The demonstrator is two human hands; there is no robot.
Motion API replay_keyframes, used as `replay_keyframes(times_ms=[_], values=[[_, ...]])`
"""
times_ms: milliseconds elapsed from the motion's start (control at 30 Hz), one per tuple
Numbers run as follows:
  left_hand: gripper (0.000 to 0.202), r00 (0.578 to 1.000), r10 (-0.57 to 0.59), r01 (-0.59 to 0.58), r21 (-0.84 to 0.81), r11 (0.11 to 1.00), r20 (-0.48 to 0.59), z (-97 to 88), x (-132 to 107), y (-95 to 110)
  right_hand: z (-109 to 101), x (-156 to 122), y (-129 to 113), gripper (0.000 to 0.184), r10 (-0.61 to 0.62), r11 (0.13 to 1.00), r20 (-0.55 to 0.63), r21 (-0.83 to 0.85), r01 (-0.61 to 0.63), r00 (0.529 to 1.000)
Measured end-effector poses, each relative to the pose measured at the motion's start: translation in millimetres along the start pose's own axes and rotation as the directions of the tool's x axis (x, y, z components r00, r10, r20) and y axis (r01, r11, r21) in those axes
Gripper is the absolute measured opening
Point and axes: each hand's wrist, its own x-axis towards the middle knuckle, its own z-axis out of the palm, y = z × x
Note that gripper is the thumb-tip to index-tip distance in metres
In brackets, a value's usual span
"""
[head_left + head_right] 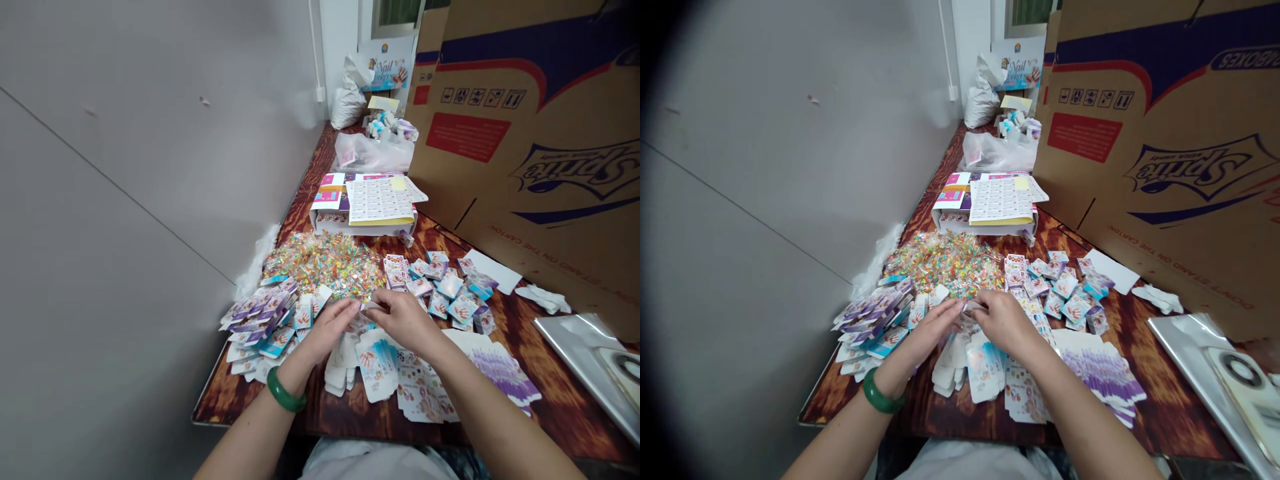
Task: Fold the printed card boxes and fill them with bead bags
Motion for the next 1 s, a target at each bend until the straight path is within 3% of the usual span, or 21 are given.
replay_keyframes(times_ms=[233, 300, 367, 433, 500, 600, 667, 733, 867, 933, 1000], values=[[0.027, 0.972, -0.116, 0.126, -0.033, 0.992, 0.206, -8.4, 6, 13, -1, -1, -2, 0.017, -0.067, 0.991, 0.037, -0.113, 0.071, 0.997], [0.024, 0.972, -0.145, 0.160, -0.073, 0.984, 0.183, -5.7, 6, 14, -1, -1, 0, 0.015, -0.056, 0.997, 0.034, -0.048, 0.057, 0.998], [0.021, 0.979, -0.147, 0.169, -0.159, 0.973, 0.142, -2.4, 7, 15, -2, 1, 4, 0.007, 0.000, 0.987, 0.038, 0.160, -0.006, 0.999], [0.020, 0.985, -0.122, 0.151, -0.273, 0.950, 0.118, -0.1, 8, 16, -3, 3, 10, 0.015, 0.082, 0.879, 0.103, 0.461, -0.120, 0.991], [0.022, 0.990, -0.093, 0.127, -0.360, 0.924, 0.109, 1.2, 9, 17, -3, 5, 18, 0.029, 0.136, 0.699, 0.199, 0.675, -0.237, 0.970], [0.026, 0.993, -0.093, 0.115, -0.378, 0.919, 0.075, 2.1, 10, 15, 1, 6, 26, 0.033, 0.191, 0.552, 0.246, 0.773, -0.311, 0.950], [0.028, 0.994, -0.107, 0.114, -0.329, 0.938, 0.038, 2.6, 11, 13, 6, 6, 28, 0.030, 0.224, 0.569, 0.188, 0.771, -0.285, 0.956], [0.031, 0.992, -0.127, 0.121, -0.260, 0.958, -0.006, 3.3, 12, 11, 11, 6, 28, 0.022, 0.213, 0.660, 0.074, 0.725, -0.199, 0.974], [0.038, 0.983, -0.165, 0.145, -0.208, 0.967, -0.081, 3.8, 12, 9, 18, 4, 25, 0.013, 0.045, 0.841, -0.087, 0.541, 0.010, 0.995], [0.038, 0.985, -0.161, 0.144, -0.215, 0.966, -0.065, 3.0, 12, 8, 19, 4, 24, 0.012, 0.041, 0.855, -0.097, 0.518, 0.015, 0.994], [0.038, 0.990, -0.138, 0.133, -0.210, 0.969, -0.012, 1.5, 12, 6, 19, 5, 24, 0.013, 0.116, 0.831, -0.083, 0.553, -0.052, 0.990]])
